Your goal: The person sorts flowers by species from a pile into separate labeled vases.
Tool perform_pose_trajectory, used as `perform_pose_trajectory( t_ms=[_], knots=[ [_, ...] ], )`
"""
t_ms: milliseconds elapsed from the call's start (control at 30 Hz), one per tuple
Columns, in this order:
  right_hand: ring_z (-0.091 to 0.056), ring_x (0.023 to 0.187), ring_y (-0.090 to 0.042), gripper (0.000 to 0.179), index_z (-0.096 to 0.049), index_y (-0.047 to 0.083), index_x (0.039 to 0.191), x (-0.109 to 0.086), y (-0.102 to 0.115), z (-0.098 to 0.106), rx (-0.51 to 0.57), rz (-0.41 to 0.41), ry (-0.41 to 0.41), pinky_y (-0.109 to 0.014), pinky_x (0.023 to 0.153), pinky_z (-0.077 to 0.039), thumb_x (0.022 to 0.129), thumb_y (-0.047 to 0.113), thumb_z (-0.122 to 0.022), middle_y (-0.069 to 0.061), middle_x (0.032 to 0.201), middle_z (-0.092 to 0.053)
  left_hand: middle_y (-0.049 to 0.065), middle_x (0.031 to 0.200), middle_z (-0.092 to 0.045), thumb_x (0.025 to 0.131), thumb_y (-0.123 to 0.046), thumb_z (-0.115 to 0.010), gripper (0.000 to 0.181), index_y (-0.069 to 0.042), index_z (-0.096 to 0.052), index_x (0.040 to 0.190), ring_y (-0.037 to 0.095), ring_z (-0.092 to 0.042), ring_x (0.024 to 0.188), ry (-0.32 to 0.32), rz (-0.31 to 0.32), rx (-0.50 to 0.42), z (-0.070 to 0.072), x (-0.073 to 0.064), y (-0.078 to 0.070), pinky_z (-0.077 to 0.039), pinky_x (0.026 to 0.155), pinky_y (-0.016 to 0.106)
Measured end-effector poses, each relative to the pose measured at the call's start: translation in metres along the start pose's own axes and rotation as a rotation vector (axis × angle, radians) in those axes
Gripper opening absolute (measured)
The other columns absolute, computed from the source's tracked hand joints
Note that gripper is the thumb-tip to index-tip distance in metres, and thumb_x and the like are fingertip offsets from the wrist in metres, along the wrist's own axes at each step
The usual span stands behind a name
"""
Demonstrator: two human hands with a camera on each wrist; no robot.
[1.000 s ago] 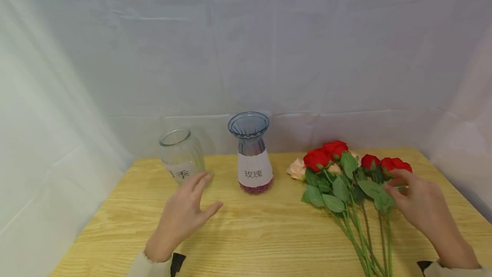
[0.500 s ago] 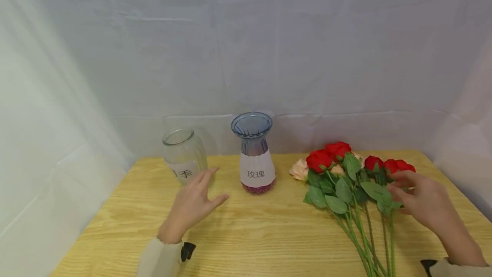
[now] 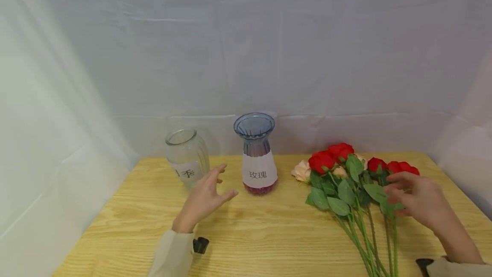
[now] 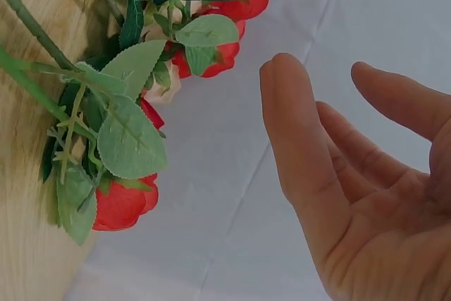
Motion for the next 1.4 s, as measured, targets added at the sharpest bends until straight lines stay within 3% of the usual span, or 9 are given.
perform_pose_trajectory(
  t_ms=[233, 433, 567, 733, 1167, 1400],
  knots=[
    [-0.071, 0.08, -0.03, 0.048, -0.038, -0.027, 0.132, -0.002, -0.004, -0.004, 0.058, -0.055, 0.043, -0.04, 0.064, -0.06, 0.108, 0.012, -0.051, -0.035, 0.103, -0.064, 0.026, 0.141, -0.052, 0.09, -0.027, -0.079, 0.078, -0.001, -0.039, 0.151, 0.041, -0.061, 0.114, 0.071, 0.076, -0.243, -0.021, 0.01, 0.01, -0.053, 0.089, 0.054],
    [-0.071, 0.081, -0.028, 0.047, -0.038, -0.025, 0.133, -0.003, -0.007, -0.007, 0.093, -0.067, 0.079, -0.04, 0.065, -0.06, 0.108, 0.013, -0.051, -0.033, 0.105, -0.064, 0.03, 0.143, -0.048, 0.091, -0.023, -0.078, 0.078, 0.002, -0.036, 0.152, 0.046, -0.058, 0.117, 0.112, 0.174, -0.367, -0.033, 0.013, 0.018, -0.051, 0.09, 0.056],
    [-0.07, 0.079, -0.024, 0.045, -0.037, -0.025, 0.134, -0.001, -0.006, -0.01, 0.123, -0.075, 0.102, -0.04, 0.065, -0.06, 0.106, 0.008, -0.051, -0.03, 0.106, -0.065, 0.035, 0.144, -0.044, 0.091, -0.019, -0.077, 0.079, 0.005, -0.033, 0.153, 0.05, -0.056, 0.119, 0.126, 0.189, -0.426, -0.039, 0.017, 0.018, -0.05, 0.092, 0.058],
    [-0.071, 0.083, -0.026, 0.047, -0.036, -0.025, 0.135, -0.002, -0.008, -0.016, 0.138, -0.097, 0.136, -0.04, 0.067, -0.06, 0.107, 0.01, -0.05, -0.025, 0.105, -0.067, 0.038, 0.144, -0.042, 0.09, -0.014, -0.078, 0.08, 0.008, -0.032, 0.152, 0.052, -0.055, 0.12, 0.127, 0.169, -0.46, -0.048, 0.022, 0.016, -0.048, 0.095, 0.059],
    [-0.071, 0.083, -0.025, 0.049, -0.037, -0.023, 0.136, -0.002, -0.017, -0.035, 0.214, -0.149, 0.203, -0.04, 0.067, -0.06, 0.106, 0.012, -0.052, -0.02, 0.108, -0.068, 0.037, 0.139, -0.046, 0.089, -0.008, -0.078, 0.08, 0.01, -0.031, 0.151, 0.043, -0.059, 0.113, 0.145, 0.171, -0.485, -0.066, 0.03, 0.016, -0.051, 0.091, 0.052],
    [-0.071, 0.081, -0.024, 0.05, -0.037, -0.024, 0.134, -0.002, -0.017, -0.036, 0.235, -0.16, 0.219, -0.04, 0.066, -0.06, 0.106, 0.014, -0.053, -0.014, 0.104, -0.07, 0.036, 0.134, -0.049, 0.087, -0.002, -0.078, 0.076, 0.011, -0.034, 0.148, 0.046, -0.059, 0.115, 0.102, 0.176, -0.546, -0.069, 0.034, 0.015, -0.051, 0.093, 0.05]
  ],
)
Point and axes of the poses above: each hand's wrist, its own x-axis towards the middle knuckle, its own z-axis out of the back of the hand, y = z × x, the point moved 6 cm from there along x, towards the middle knuckle
